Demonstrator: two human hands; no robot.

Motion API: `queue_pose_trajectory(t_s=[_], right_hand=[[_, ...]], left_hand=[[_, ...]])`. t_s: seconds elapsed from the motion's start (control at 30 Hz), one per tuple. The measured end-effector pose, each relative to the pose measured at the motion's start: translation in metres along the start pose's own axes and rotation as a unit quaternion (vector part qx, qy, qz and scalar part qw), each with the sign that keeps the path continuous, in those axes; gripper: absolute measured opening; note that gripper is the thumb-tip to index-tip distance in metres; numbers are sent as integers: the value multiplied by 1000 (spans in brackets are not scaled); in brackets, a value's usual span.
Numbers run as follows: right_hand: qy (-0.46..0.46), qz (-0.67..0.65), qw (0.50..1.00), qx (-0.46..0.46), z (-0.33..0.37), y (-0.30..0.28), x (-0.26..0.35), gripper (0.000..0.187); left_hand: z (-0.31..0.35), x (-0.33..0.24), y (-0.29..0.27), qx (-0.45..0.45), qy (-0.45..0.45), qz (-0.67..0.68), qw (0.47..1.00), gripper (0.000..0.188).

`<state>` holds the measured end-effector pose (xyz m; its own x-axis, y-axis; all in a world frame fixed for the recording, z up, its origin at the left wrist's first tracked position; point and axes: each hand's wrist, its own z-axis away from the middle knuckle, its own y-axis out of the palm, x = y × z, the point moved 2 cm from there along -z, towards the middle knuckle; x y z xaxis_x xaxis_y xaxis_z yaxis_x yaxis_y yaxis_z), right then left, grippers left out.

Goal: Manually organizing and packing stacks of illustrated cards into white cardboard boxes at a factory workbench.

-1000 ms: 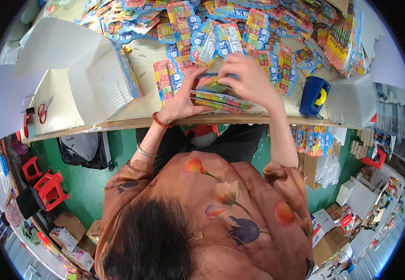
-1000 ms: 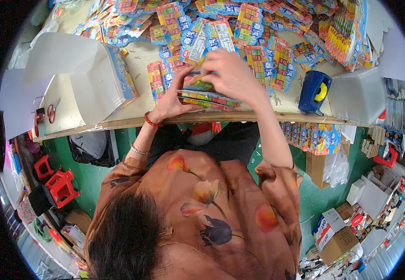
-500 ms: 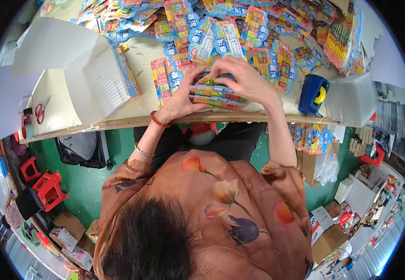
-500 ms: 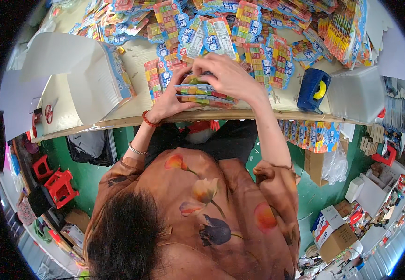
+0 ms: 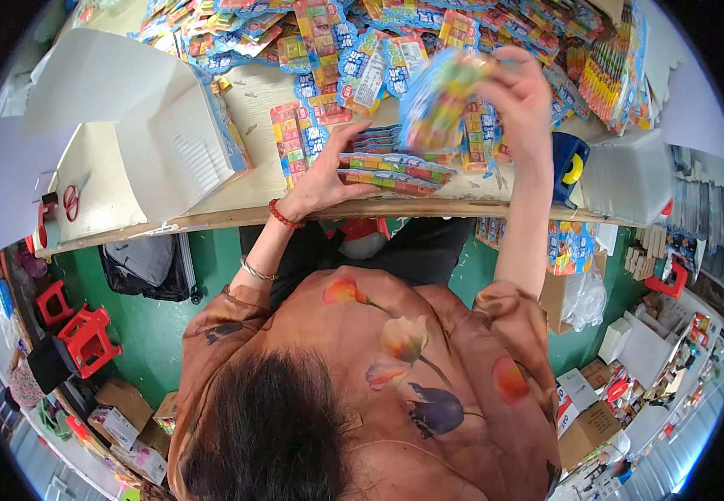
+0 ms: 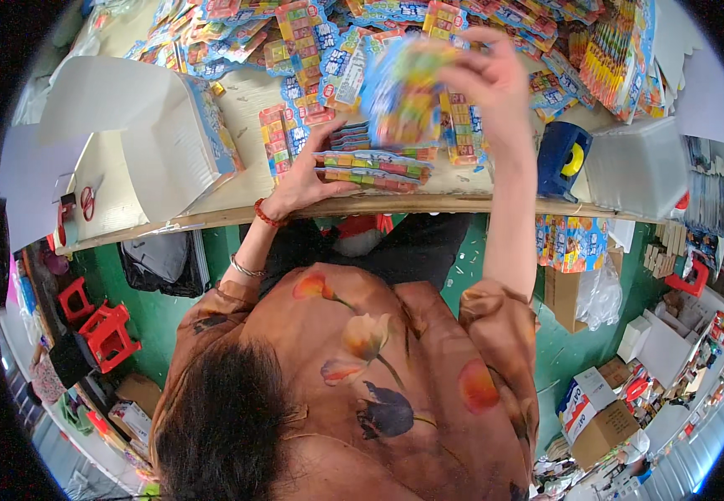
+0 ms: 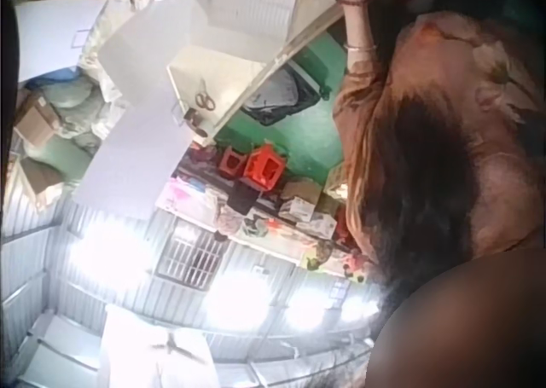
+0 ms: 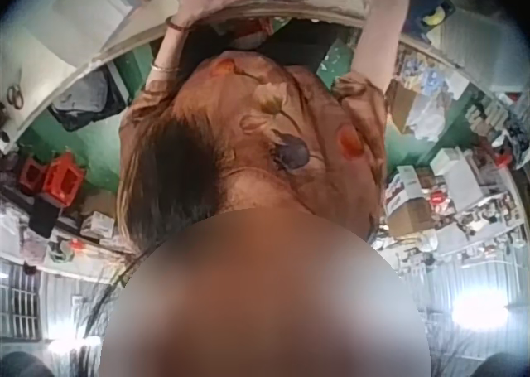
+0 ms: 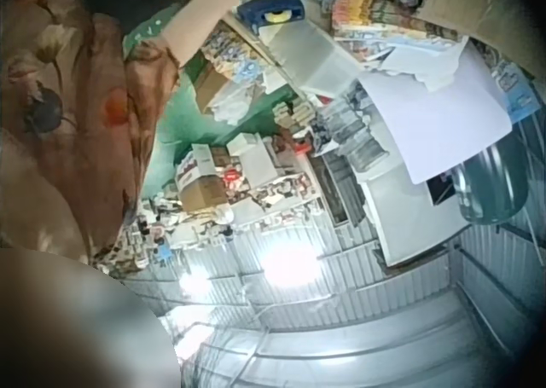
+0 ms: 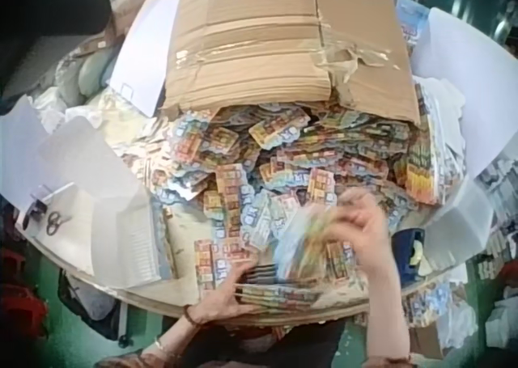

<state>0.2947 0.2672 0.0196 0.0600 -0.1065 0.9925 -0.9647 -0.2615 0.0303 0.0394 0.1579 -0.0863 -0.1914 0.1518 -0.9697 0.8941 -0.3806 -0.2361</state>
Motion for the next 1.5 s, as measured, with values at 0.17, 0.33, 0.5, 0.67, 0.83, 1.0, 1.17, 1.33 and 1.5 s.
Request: queue_pose_trajectory(t_s=[0.17,0.33,0.5,0.67,0.83,1.0,1.17,1.33,1.5], right_hand=[[66,313,938,-138,3,-33,-21,71],[51,69,996,11,74,18,-48,35],[-148,305,938,-76,113,45,-49,24],[-164,344,923,-54,125,40,-36,22],[-152,316,921,-170,130,35,-20,17],[-91,186,890,-406,99,-9,-50,13],[-33,182,977,-110,65,-1,-65,12],[119,-12,993,19,82,37,-89,41],[185,-150,963,-122,88,67,-95,57]], left_hand=[[-2,-10,1,8,5,10,1000,91],[3,-13,-2,24,-84,77,993,97],[3,-8,-3,9,-80,77,994,106],[3,-8,-5,7,-27,-4,1000,108],[4,-8,-4,22,-58,4,998,108],[2,-6,-1,20,-57,47,997,89],[6,-7,2,-28,-11,-60,998,100],[6,-13,0,-93,46,-168,980,127],[6,-10,-4,-42,-12,-46,998,124]])
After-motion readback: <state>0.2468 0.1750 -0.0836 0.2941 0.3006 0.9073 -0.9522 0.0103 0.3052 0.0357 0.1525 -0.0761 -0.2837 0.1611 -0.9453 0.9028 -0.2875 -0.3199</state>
